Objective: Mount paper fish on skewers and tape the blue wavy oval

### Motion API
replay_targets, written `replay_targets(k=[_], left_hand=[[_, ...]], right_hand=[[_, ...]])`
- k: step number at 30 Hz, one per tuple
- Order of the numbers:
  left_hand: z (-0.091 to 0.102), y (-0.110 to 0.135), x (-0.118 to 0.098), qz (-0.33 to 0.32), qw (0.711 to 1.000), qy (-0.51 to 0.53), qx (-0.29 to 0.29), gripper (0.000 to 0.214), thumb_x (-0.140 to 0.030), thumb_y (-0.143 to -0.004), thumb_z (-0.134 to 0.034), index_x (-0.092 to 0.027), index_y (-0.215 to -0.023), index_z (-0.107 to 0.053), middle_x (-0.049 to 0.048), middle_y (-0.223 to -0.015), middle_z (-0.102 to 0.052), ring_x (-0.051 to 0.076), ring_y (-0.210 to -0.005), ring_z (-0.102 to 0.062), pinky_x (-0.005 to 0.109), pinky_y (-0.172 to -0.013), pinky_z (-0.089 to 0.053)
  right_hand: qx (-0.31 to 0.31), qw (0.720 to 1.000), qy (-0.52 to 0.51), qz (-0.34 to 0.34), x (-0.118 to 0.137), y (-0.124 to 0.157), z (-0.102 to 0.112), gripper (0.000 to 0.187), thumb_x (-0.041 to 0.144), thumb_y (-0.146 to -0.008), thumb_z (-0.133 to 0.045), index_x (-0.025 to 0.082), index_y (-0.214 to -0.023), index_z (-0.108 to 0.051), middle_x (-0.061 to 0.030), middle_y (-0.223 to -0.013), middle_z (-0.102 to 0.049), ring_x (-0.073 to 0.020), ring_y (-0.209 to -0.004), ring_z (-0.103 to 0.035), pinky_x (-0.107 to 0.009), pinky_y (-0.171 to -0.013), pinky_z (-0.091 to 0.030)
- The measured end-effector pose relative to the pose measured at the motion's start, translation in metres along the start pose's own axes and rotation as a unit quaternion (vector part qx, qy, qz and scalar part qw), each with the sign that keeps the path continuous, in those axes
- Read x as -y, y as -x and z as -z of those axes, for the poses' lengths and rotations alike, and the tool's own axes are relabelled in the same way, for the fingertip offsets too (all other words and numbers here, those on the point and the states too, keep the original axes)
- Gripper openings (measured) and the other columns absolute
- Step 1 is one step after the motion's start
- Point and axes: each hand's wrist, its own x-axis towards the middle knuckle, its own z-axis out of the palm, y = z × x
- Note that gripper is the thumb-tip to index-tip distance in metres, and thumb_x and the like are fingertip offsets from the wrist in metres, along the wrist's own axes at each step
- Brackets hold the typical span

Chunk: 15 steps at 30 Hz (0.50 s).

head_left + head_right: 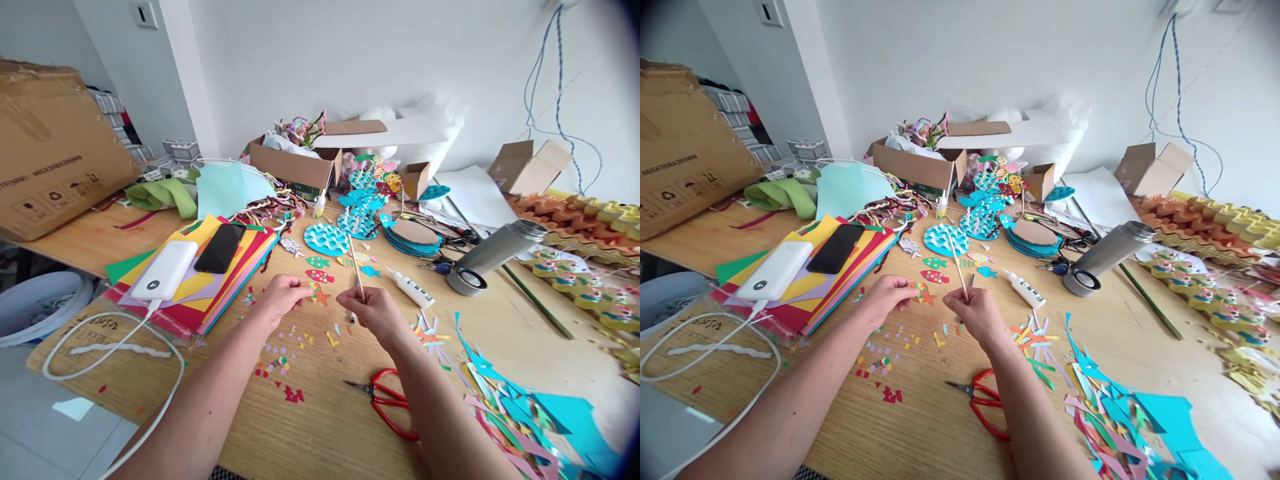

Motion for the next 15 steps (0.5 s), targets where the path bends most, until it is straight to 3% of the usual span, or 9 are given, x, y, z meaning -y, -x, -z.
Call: replay_targets(k=[9,15], left_hand=[[-0.0023,0.0010,0.0014,0.003,0.999,-0.032,0.006,0.017,-0.031,-0.062,-0.063,-0.014,-0.063,-0.062,-0.0035,-0.052,-0.052,0.009,-0.051,-0.045,0.022,-0.050,-0.031],[0.0005,-0.0029,0.0046,-0.004,0.999,-0.042,-0.014,0.020,-0.033,-0.062,-0.064,-0.014,-0.065,-0.063,-0.0026,-0.055,-0.055,0.010,-0.054,-0.048,0.022,-0.052,-0.032]], right_hand=[[0.002,0.999,-0.047,-0.002,0.0002,0.0007,-0.0009,0.033,0.048,-0.066,-0.064,0.015,-0.069,-0.060,0.0086,-0.047,-0.034,-0.0057,-0.043,-0.023,-0.022,-0.042,-0.016],[-0.016,1.000,-0.024,-0.001,-0.0054,-0.0023,-0.0006,0.031,0.046,-0.066,-0.064,0.015,-0.068,-0.060,0.0074,-0.049,-0.036,-0.0064,-0.044,-0.026,-0.022,-0.042,-0.018]])
